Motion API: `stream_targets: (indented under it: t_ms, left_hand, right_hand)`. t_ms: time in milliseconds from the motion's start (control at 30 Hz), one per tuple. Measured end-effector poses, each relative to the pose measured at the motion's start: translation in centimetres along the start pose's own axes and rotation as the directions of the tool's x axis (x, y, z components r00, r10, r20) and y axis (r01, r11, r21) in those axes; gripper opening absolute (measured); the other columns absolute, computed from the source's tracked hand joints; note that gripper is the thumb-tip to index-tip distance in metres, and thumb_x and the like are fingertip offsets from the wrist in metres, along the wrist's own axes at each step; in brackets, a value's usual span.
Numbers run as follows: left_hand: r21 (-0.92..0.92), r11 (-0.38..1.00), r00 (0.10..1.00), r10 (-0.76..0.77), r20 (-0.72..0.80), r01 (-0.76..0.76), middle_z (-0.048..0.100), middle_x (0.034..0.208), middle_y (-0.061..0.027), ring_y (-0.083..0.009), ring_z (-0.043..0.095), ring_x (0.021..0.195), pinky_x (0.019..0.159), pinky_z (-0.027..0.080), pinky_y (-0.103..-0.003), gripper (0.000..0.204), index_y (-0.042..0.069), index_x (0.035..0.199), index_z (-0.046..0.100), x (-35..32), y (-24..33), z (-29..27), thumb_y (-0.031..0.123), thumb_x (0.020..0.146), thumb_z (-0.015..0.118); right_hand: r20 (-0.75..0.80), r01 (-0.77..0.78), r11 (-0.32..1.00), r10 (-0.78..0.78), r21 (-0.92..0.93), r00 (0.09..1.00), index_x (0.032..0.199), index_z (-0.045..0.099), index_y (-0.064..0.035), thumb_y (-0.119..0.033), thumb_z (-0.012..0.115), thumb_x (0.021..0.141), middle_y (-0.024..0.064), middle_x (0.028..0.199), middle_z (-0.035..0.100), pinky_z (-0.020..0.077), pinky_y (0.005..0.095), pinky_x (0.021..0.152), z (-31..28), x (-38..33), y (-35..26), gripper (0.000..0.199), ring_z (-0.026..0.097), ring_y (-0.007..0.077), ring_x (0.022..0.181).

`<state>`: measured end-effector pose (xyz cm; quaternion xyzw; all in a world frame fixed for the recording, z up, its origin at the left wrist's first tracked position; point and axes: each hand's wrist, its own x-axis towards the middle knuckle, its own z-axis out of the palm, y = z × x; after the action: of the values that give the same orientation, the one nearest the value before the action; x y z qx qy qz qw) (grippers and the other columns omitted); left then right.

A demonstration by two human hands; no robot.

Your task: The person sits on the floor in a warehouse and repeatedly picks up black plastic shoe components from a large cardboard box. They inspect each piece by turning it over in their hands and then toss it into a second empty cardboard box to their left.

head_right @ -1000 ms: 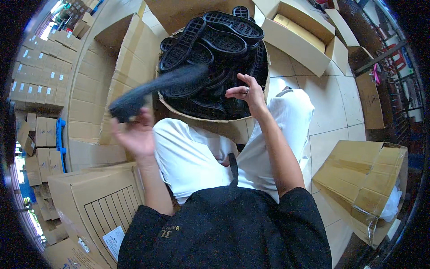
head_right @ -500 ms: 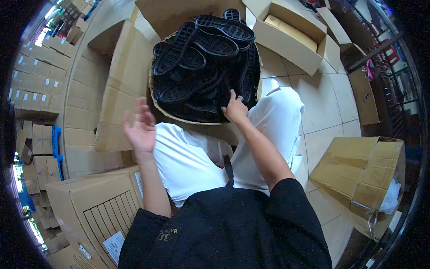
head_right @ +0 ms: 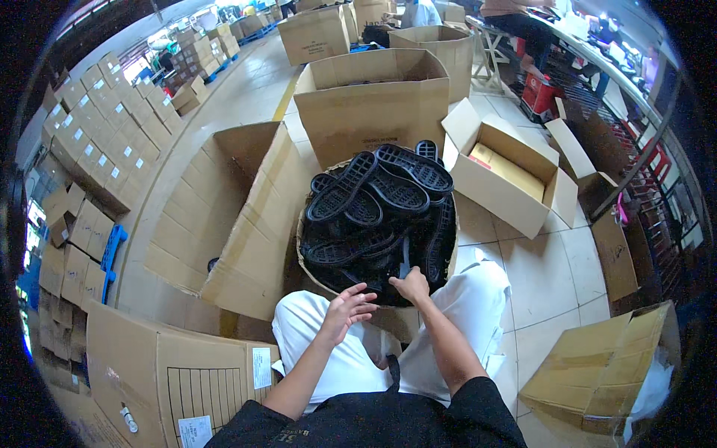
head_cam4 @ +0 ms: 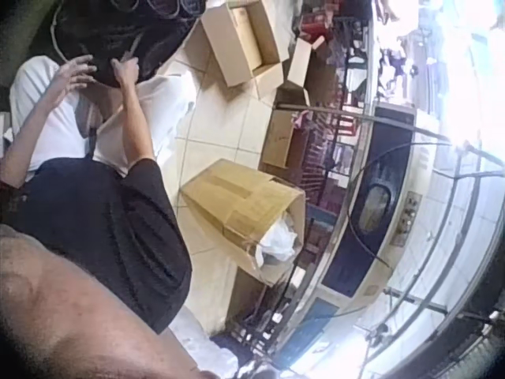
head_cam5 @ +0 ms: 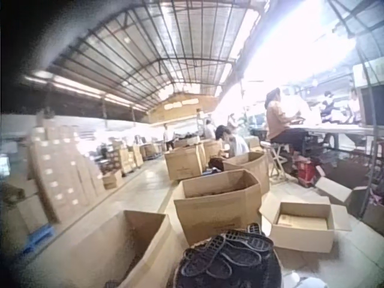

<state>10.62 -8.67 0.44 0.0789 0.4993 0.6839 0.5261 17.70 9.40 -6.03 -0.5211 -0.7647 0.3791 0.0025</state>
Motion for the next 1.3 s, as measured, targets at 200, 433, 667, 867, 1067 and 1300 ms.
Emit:
stream_targets:
  t_ms: [200,433,667,867,1067,1300]
  left_hand:
    - [0.261,0.963,0.998,-0.057,-0.032,0.063,0.034,0.128,-0.0158,-0.0215,0.044,0.108,0.078,0.046,-0.036,0.069,0.012,0.131,0.024,0.4,-2.2,1.4,0.023,0.075,0.064]
    - [0.119,0.99,0.995,-0.077,0.069,0.069,0.033,0.126,-0.0147,-0.0219,0.042,0.111,0.075,0.048,-0.036,0.085,0.018,0.136,0.011,0.2,-2.5,4.4,0.035,0.073,0.065]
    - [-0.137,0.988,0.981,-0.038,0.191,0.065,0.044,0.106,-0.0061,-0.0193,0.053,0.095,0.074,0.052,-0.035,0.068,0.012,0.13,0.022,-2.3,-1.5,5.9,0.038,0.079,0.058]
    - [-0.386,0.869,0.919,-0.172,0.354,0.311,0.051,0.103,-0.0075,-0.0204,0.054,0.093,0.078,0.049,-0.039,0.056,0.011,0.106,0.047,-4.7,-1.9,4.3,0.058,0.078,0.042]
    - [-0.294,0.905,0.95,-0.307,0.052,0.308,0.056,0.095,-0.0046,-0.0167,0.055,0.088,0.076,0.049,-0.037,0.047,0.012,0.108,0.048,-4.4,-2.2,1.7,0.05,0.08,0.048]
    - [0.111,0.982,0.984,-0.164,0.074,0.156,0.059,0.083,-0.0097,-0.0152,0.058,0.072,0.066,0.048,-0.026,0.038,0.001,0.1,0.048,-5.6,-3.0,1.8,0.033,0.08,0.053]
  right_hand:
    - [-0.03,0.123,0.988,-0.121,0.098,0.992,0.099,0.052,0.0069,-0.038,0.068,0.055,0.024,0.094,0.058,0.0438,0.0359,0.079,-3.8,-0.8,-0.5,0.065,0.057,0.0324,0.089]
    - [-0.07,0.247,0.961,-0.24,0.122,0.968,0.087,0.057,0.0072,-0.031,0.067,0.056,0.0181,0.075,0.06,0.0467,0.0307,0.062,-7.5,-4.3,-1.7,0.05,0.06,0.024,0.068]
    - [-0.014,0.314,0.947,-0.314,0.07,0.949,0.087,0.052,0.0039,-0.034,0.068,0.059,0.0228,0.072,0.058,0.0454,0.0371,0.061,-9.9,-12.8,-5.1,0.05,0.059,0.0322,0.069]
    - [0.363,0.545,0.838,-0.513,0.017,0.778,0.094,0.05,-0.0023,-0.039,0.051,0.08,0.0213,0.079,0.058,0.0447,0.0416,0.065,-9.8,-13.7,-6.4,0.039,0.057,0.0374,0.075]
    - [0.791,0.517,0.838,-0.432,0.175,0.434,0.103,0.055,-0.0035,-0.037,0.046,0.086,0.0096,0.073,0.061,0.0476,0.029,0.06,-7.9,-8.5,-5.7,0.038,0.06,0.0141,0.063]
    - [0.284,0.503,0.854,-0.453,-0.133,0.845,0.102,0.054,-0.0004,-0.039,0.053,0.079,0.0231,0.091,0.058,0.0438,0.038,0.077,-4.5,-0.3,0.3,0.045,0.055,0.0346,0.09]
